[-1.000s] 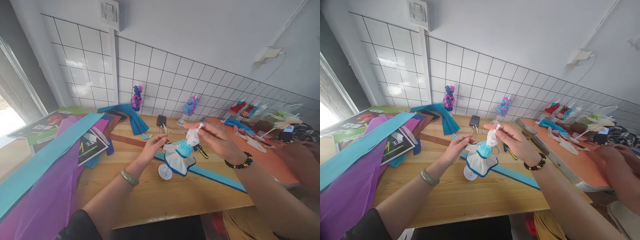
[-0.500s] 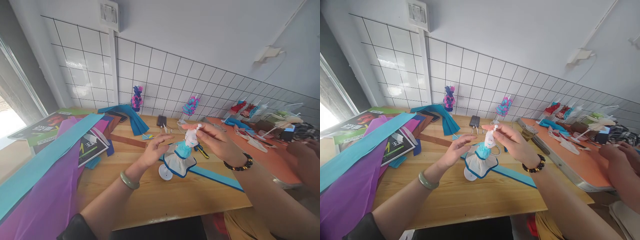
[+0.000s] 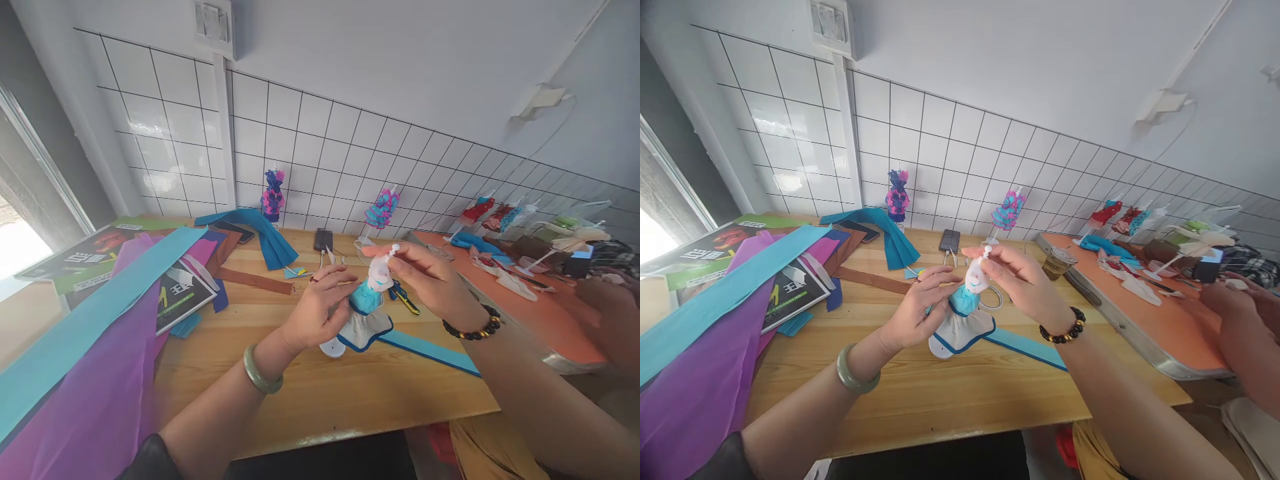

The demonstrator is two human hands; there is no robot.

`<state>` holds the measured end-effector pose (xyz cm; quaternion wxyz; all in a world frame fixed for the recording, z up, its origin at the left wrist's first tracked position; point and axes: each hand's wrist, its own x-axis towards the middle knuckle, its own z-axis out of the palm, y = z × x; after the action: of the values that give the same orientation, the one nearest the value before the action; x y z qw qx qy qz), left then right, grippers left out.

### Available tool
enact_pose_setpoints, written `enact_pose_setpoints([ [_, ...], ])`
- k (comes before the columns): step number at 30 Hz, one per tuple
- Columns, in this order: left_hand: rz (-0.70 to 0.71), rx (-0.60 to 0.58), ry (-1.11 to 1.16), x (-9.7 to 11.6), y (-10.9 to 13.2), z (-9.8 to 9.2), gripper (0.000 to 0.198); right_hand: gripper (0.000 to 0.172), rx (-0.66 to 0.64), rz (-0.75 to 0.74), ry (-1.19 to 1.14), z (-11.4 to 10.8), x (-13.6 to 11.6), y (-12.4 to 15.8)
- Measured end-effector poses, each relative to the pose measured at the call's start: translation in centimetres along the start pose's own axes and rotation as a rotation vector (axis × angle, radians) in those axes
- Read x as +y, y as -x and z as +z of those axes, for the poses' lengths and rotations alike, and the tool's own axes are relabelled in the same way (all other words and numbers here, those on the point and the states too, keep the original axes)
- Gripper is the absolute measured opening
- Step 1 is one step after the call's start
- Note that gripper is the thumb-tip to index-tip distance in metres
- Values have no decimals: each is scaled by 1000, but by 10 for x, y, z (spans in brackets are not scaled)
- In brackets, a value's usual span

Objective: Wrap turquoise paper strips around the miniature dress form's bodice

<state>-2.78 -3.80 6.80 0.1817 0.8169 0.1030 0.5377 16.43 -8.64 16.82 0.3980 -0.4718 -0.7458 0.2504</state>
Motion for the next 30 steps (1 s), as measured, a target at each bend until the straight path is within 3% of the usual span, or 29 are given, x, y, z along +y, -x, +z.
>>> enact_pose_setpoints([
  [6, -121, 105, 50, -3, 3, 0, 33, 24, 45, -33, 38, 7, -5, -2],
  [15, -74, 16, 48, -3, 2, -1, 29, 25, 85, -66, 106, 13, -6, -6],
  [23, -285, 96, 215, 1, 0, -7, 32, 25, 77, -45, 59, 22, -14, -16],
  [30, -462, 188, 398, -9, -5, -25, 37, 26, 76, -24, -54, 39, -20, -38],
])
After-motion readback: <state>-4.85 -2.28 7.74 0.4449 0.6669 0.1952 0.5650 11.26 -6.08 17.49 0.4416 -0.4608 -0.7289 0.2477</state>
